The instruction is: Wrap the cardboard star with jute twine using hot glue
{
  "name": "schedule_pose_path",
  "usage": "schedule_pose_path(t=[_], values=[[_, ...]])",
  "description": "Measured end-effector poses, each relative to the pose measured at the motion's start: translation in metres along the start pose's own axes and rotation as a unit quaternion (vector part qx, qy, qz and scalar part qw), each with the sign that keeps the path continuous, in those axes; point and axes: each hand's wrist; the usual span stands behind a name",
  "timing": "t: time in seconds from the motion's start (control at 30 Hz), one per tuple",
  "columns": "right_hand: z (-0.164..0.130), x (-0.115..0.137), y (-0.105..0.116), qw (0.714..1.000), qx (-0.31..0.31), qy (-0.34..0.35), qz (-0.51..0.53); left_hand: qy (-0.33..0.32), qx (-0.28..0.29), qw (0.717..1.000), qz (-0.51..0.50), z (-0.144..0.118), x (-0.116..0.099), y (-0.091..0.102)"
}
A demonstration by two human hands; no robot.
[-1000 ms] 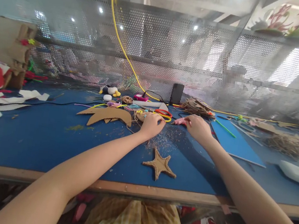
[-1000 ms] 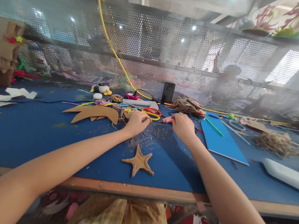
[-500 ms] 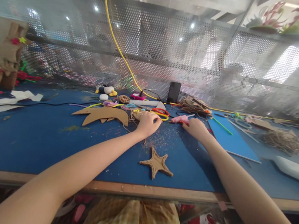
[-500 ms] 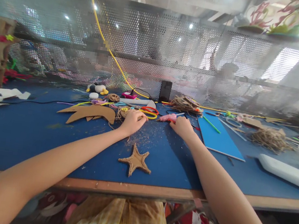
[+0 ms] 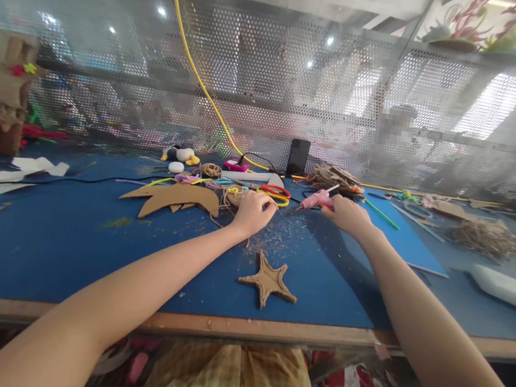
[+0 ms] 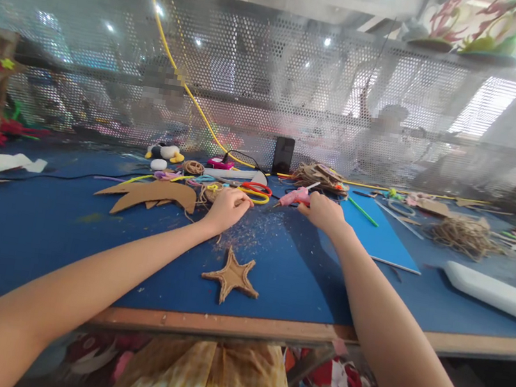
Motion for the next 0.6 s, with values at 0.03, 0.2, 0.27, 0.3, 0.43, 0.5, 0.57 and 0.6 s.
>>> schedule_pose_path(t=[0.03, 0.2, 0.27, 0.3, 0.43, 0.5, 0.57, 0.6], values=[[0.0, -0.001, 0.0, 1.0, -0.006, 0.007, -0.003, 0.001, -0.004, 1.0, -0.003, 0.0, -0.001, 0.0], [0.0, -0.004, 0.001, 0.997, -0.051, 0.053, -0.028, 0.013, -0.037, 0.999, -0.02, 0.001, -0.002, 0.005], [0.0, -0.004, 0.002, 0.994, -0.081, 0.065, -0.036, 0.022, -0.05, 0.998, -0.026, 0.002, -0.002, 0.009], [0.0, -0.003, 0.003, 0.992, -0.098, 0.07, -0.039, 0.027, -0.055, 0.998, -0.028, 0.001, -0.002, 0.011], [-0.003, 0.0, 0.011, 0.982, -0.157, 0.093, -0.048, 0.045, -0.058, 0.997, -0.03, 0.003, -0.003, 0.018], [-0.006, 0.001, 0.014, 0.974, -0.187, 0.112, -0.059, 0.048, -0.04, 0.998, -0.031, 0.007, -0.005, 0.023], [-0.008, 0.002, 0.015, 0.965, -0.223, 0.119, -0.068, 0.044, 0.003, 0.999, -0.032, 0.015, -0.009, 0.032], [-0.008, 0.002, 0.015, 0.962, -0.239, 0.114, -0.067, 0.037, 0.038, 0.998, -0.034, 0.019, -0.011, 0.038]])
Point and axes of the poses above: each hand's wrist, its own z-axis towards the middle knuckle, its own y-axis out of the back of the hand, x = y × z, and after that the axes turned 1 degree about z, right-handed
